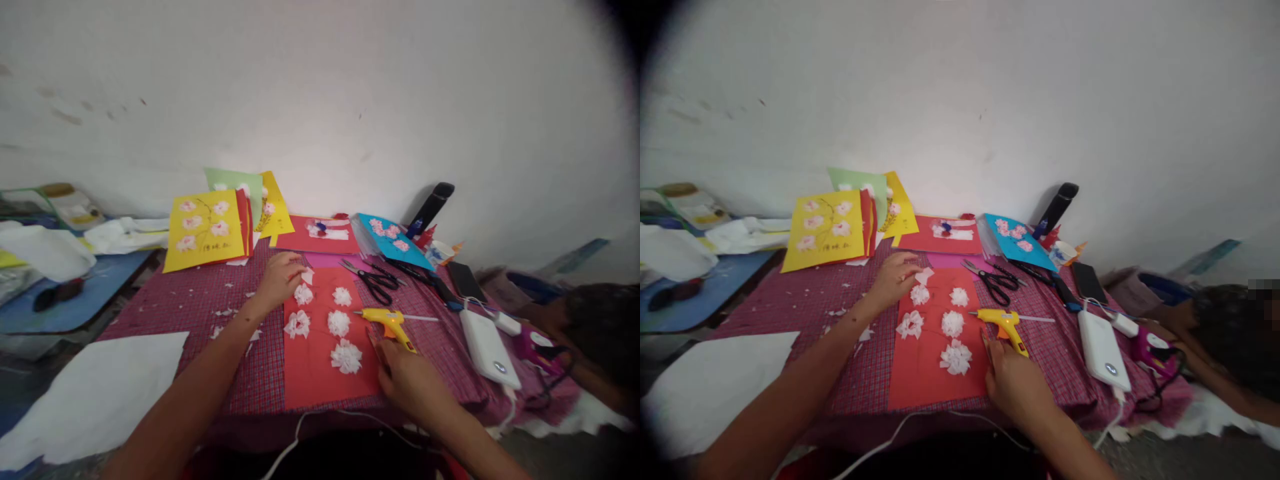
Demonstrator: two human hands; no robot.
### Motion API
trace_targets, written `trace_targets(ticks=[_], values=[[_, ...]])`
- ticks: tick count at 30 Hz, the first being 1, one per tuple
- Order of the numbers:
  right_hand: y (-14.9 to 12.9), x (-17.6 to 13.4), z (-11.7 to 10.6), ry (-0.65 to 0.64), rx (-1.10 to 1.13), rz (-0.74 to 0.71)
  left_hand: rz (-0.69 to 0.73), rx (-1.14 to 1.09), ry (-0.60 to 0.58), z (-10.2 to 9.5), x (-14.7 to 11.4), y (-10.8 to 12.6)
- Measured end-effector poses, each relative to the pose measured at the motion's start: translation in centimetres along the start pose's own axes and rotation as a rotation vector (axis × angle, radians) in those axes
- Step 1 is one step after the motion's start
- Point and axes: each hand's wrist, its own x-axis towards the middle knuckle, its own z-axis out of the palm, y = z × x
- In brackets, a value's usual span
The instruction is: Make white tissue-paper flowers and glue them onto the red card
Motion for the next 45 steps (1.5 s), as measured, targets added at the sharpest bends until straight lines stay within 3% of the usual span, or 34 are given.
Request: trace_targets(ticks=[4, 8, 13, 18, 24, 29, 33, 39, 45], values=[[0.8, -0.1, 0.4, 0.088, 0.063, -0.087, 0.08, -0.007, 0.048, -0.3, -0.1, 0.5], [1.0, -0.8, -0.7, 0.323, 0.382, -0.297, 0.149, -0.038, 0.076, -0.6, 0.1, 1.3], [-2.6, 0.5, -2.9, 0.563, 0.628, -0.402, 0.192, -0.125, 0.038, -0.7, 0.3, 3.0], [-6.4, 3.0, -3.4, 0.728, 0.804, -0.379, 0.206, -0.191, 0.005, -0.4, 0.0, 4.1], [-7.3, 4.3, -1.9, 0.666, 0.98, -0.361, 0.142, -0.31, -0.059, -0.4, -0.2, 5.0], [-7.4, 4.0, -1.7, 0.712, 0.954, -0.369, 0.081, -0.354, -0.048, -0.4, -0.2, 5.2], [-7.5, 4.2, -1.8, 0.675, 0.961, -0.37, 0.034, -0.394, -0.055, -0.3, -0.3, 5.3], [-7.8, 5.3, -1.2, 0.641, 1.052, -0.35, -0.221, -0.513, -0.134, 0.1, -0.4, 5.7], [-8.0, 5.7, -0.7, 0.643, 1.197, -0.318, -0.411, -0.816, -0.145, 1.2, -0.5, 6.1]])
